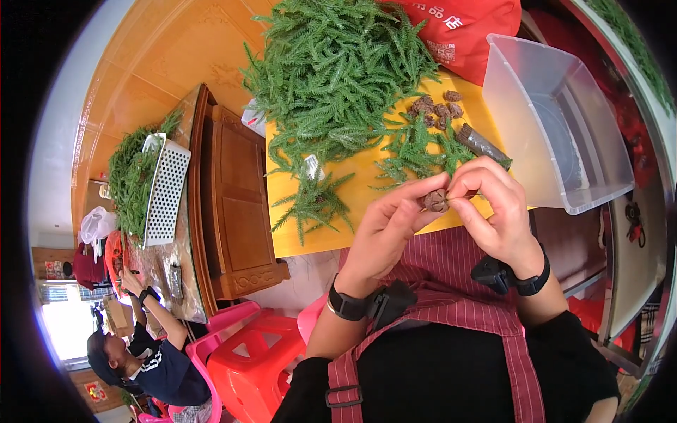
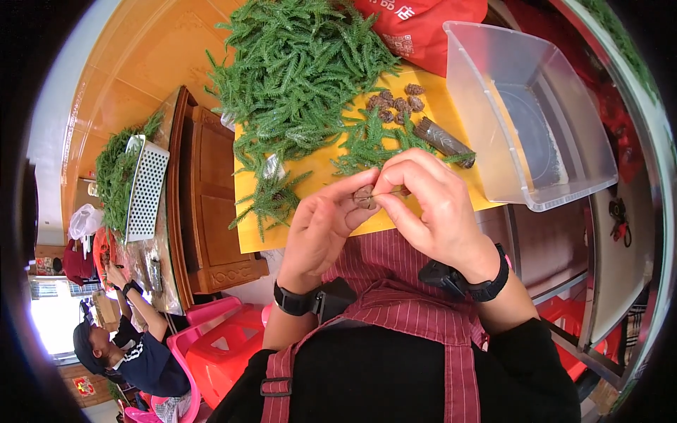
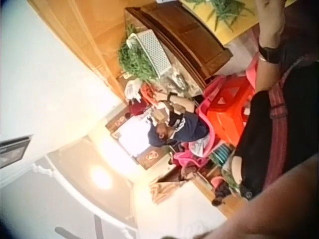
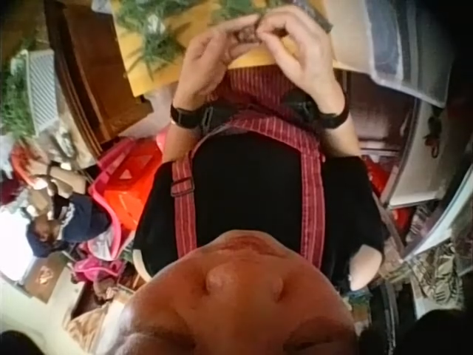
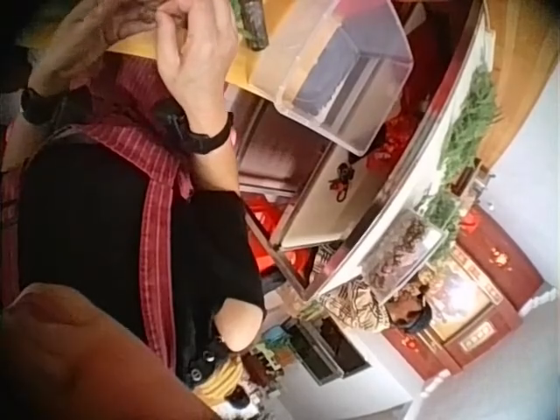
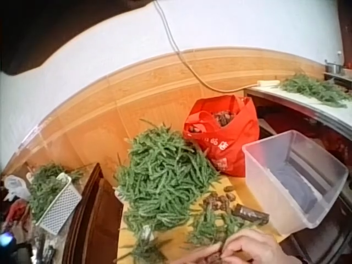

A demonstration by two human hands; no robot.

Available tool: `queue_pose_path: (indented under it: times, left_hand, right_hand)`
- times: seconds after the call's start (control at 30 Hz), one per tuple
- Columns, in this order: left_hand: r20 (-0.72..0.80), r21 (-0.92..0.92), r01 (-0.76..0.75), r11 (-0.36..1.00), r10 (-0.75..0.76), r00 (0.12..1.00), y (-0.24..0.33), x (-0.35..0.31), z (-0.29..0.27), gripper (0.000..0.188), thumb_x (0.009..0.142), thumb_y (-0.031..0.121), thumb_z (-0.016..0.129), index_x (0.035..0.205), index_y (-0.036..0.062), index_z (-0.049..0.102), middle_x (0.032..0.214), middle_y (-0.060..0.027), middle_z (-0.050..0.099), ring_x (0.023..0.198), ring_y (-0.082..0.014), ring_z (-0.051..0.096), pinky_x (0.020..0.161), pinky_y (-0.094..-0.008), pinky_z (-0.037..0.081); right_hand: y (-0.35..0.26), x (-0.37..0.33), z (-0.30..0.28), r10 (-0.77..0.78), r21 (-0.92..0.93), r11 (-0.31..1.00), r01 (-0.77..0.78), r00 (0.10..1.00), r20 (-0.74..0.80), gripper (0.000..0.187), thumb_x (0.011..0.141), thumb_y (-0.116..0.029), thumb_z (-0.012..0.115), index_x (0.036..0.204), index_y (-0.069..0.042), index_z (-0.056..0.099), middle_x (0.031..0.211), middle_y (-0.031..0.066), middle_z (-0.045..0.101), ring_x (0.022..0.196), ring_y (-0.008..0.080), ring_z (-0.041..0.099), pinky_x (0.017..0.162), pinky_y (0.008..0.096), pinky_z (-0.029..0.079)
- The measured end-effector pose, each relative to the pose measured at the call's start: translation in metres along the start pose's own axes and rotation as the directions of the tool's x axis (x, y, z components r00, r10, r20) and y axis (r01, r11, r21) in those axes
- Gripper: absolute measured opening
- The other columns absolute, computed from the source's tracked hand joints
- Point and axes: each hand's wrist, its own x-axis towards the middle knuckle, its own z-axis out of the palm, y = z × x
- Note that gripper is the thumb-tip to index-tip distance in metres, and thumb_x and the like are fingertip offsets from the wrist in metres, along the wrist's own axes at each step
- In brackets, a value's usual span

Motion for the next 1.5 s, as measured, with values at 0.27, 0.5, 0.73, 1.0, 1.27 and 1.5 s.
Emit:
queue_pose_path:
  times: [0.27,0.5,0.73,1.0,1.27,1.5]
  left_hand:
    - [-0.07,-0.021,0.255,0.967,-0.256,0.964,0.004,0.001,-0.004,0.032,0.092,0.018,0.044,0.114,-0.004,0.049,0.102,-0.0149,0.058,0.089,-0.0224,0.06,0.079,-0.0288,0.051]
    - [-0.161,-0.023,0.197,0.98,-0.198,0.967,-0.004,0.0,-0.006,0.025,0.089,0.014,0.049,0.106,-0.0035,0.054,0.095,-0.0134,0.061,0.079,-0.0192,0.062,0.072,-0.0275,0.053]
    - [-0.23,0.007,0.068,0.998,-0.065,0.971,-0.012,0.004,0.005,0.024,0.086,0.011,0.053,0.105,-0.0041,0.054,0.095,-0.0128,0.061,0.081,-0.0192,0.062,0.073,-0.0298,0.053]
    - [-0.231,0.302,-0.216,0.929,0.291,0.928,-0.022,0.003,0.015,0.022,0.082,0.001,0.056,0.102,-0.0065,0.053,0.097,-0.0114,0.059,0.085,-0.0157,0.059,0.077,-0.0268,0.048]
    - [-0.058,0.652,-0.395,0.648,0.562,0.825,-0.022,0.004,0.017,0.024,0.072,-0.01,0.062,0.095,-0.0027,0.056,0.102,-0.0133,0.053,0.089,-0.0185,0.057,0.079,-0.0279,0.047]
    - [0.242,0.822,-0.527,0.214,0.708,0.664,-0.021,0.01,0.014,0.022,0.068,-0.013,0.063,0.085,-0.001,0.055,0.098,-0.0138,0.053,0.09,-0.0237,0.058,0.077,-0.0321,0.05]
  right_hand:
    - [0.003,0.0,-0.002,-0.117,-0.047,0.992,0.118,0.993,0.029,0.01,0.068,-0.001,0.061,0.074,-0.003,0.054,0.077,0.0104,0.054,0.069,0.0234,0.055,0.062,0.0308,0.044]
    - [0.001,-0.002,0.0,-0.057,-0.056,0.997,0.057,0.998,0.001,0.01,0.067,-0.002,0.062,0.073,-0.002,0.054,0.076,0.0103,0.055,0.069,0.0238,0.055,0.063,0.0306,0.044]
    - [-0.001,-0.005,0.002,0.088,0.038,0.996,-0.085,0.993,-0.084,0.008,0.071,-0.004,0.059,0.073,-0.001,0.052,0.077,0.0101,0.054,0.072,0.0215,0.054,0.066,0.0291,0.042]
    - [0.001,-0.006,-0.001,0.175,0.141,0.977,-0.159,0.978,-0.111,0.011,0.075,-0.007,0.06,0.075,0.0,0.052,0.078,0.0077,0.053,0.071,0.0153,0.05,0.065,0.0255,0.041]
    - [-0.001,-0.005,-0.005,0.241,0.21,0.951,-0.229,0.97,-0.033,0.013,0.078,-0.009,0.06,0.075,0.0,0.051,0.078,0.0056,0.05,0.071,0.0123,0.048,0.066,0.0234,0.04]
    - [0.0,-0.003,-0.002,0.267,0.31,0.914,-0.263,0.963,0.03,0.013,0.082,-0.01,0.056,0.079,-0.001,0.048,0.082,0.0037,0.049,0.075,0.0098,0.047,0.069,0.0224,0.039]
